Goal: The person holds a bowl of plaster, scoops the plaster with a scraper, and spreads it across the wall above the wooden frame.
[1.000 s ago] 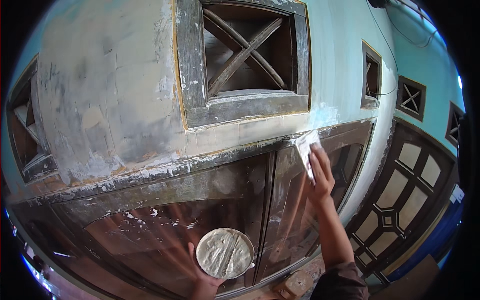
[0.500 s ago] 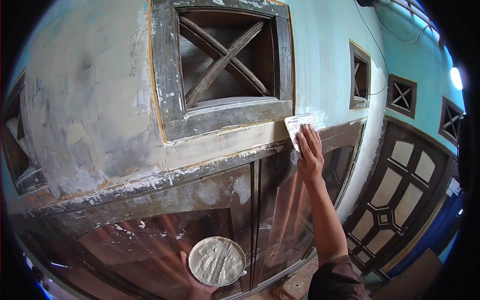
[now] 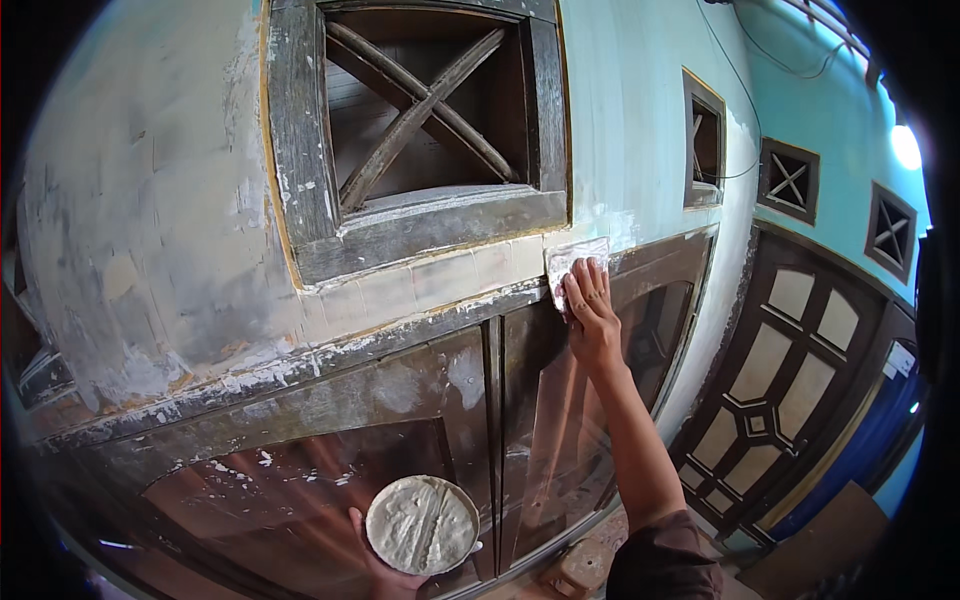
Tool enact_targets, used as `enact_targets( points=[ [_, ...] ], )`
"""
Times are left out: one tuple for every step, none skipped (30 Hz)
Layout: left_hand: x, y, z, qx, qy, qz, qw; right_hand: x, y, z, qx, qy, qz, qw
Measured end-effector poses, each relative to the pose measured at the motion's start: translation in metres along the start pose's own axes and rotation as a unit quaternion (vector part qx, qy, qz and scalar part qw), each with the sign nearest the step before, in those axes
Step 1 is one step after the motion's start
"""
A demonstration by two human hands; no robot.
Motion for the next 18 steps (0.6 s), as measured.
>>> enact_targets(
  points=[
    [0.000, -0.002, 0.001, 0.000, -0.001, 0.000, 1.000, -0.001, 0.001, -0.004, 0.003, 0.002, -0.002, 1.000],
    [0.002, -0.007, 0.002, 0.024, 0.005, 0.051, 0.998, -0.002, -0.001, -0.007, 0.003, 0.002, -0.002, 1.000],
    [0.003, -0.012, 0.001, 0.049, 0.011, 0.103, 0.993, -0.004, -0.005, -0.009, 0.010, -0.005, -0.006, 1.000],
    [0.003, -0.012, 0.000, 0.048, 0.011, 0.104, 0.993, -0.005, -0.009, -0.008, 0.018, -0.012, -0.010, 1.000],
    [0.002, -0.012, 0.000, 0.045, 0.009, 0.101, 0.994, -0.006, -0.017, -0.006, 0.041, -0.023, -0.019, 0.999],
    [0.002, -0.011, -0.001, 0.043, 0.008, 0.098, 0.994, -0.005, -0.024, -0.002, 0.060, -0.025, -0.025, 0.998],
    [0.000, -0.010, 0.001, 0.042, 0.006, 0.098, 0.994, -0.004, -0.033, 0.006, 0.077, -0.026, -0.033, 0.996],
    [0.000, -0.008, 0.000, 0.033, 0.003, 0.089, 0.995, -0.001, -0.031, 0.015, 0.092, -0.020, -0.042, 0.995],
    [0.000, -0.006, -0.001, 0.025, 0.000, 0.080, 0.997, -0.002, -0.030, 0.024, 0.095, -0.022, -0.040, 0.994],
    [0.001, -0.007, -0.002, 0.045, 0.014, 0.109, 0.993, -0.003, -0.025, 0.031, 0.079, -0.017, -0.038, 0.996],
    [0.000, -0.006, -0.002, 0.045, 0.014, 0.109, 0.993, -0.003, -0.021, 0.035, 0.062, -0.013, -0.036, 0.997],
    [-0.001, -0.006, -0.002, 0.053, 0.017, 0.108, 0.993, -0.002, -0.013, 0.035, 0.012, -0.016, -0.018, 1.000],
    [-0.001, -0.006, -0.001, 0.062, 0.018, 0.107, 0.992, -0.001, -0.008, 0.027, 0.005, -0.011, 0.000, 1.000],
    [-0.001, -0.010, -0.001, 0.073, 0.025, 0.089, 0.993, 0.001, -0.005, 0.018, 0.008, -0.008, 0.001, 1.000],
    [-0.001, -0.012, -0.001, 0.073, 0.024, 0.089, 0.993, 0.001, -0.003, 0.007, 0.011, -0.004, 0.002, 1.000],
    [-0.002, -0.013, -0.001, 0.061, 0.012, 0.075, 0.995, -0.001, -0.002, -0.003, 0.011, -0.007, -0.004, 1.000],
    [-0.004, -0.014, -0.001, 0.049, 0.001, 0.061, 0.997, -0.001, -0.002, -0.012, -0.005, 0.002, -0.009, 1.000],
    [-0.004, -0.017, -0.002, 0.062, 0.000, 0.077, 0.995, -0.001, -0.006, -0.019, 0.002, -0.002, -0.008, 1.000]
  ],
)
Point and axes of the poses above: each hand's wrist, its own z-axis towards the middle knuckle, its own y-axis out of the palm, x = y × z, the point moved 8 cm from there along z, towards the middle knuckle, and after that the axes turned 5 degrees about -y, right-handed, at the moved point
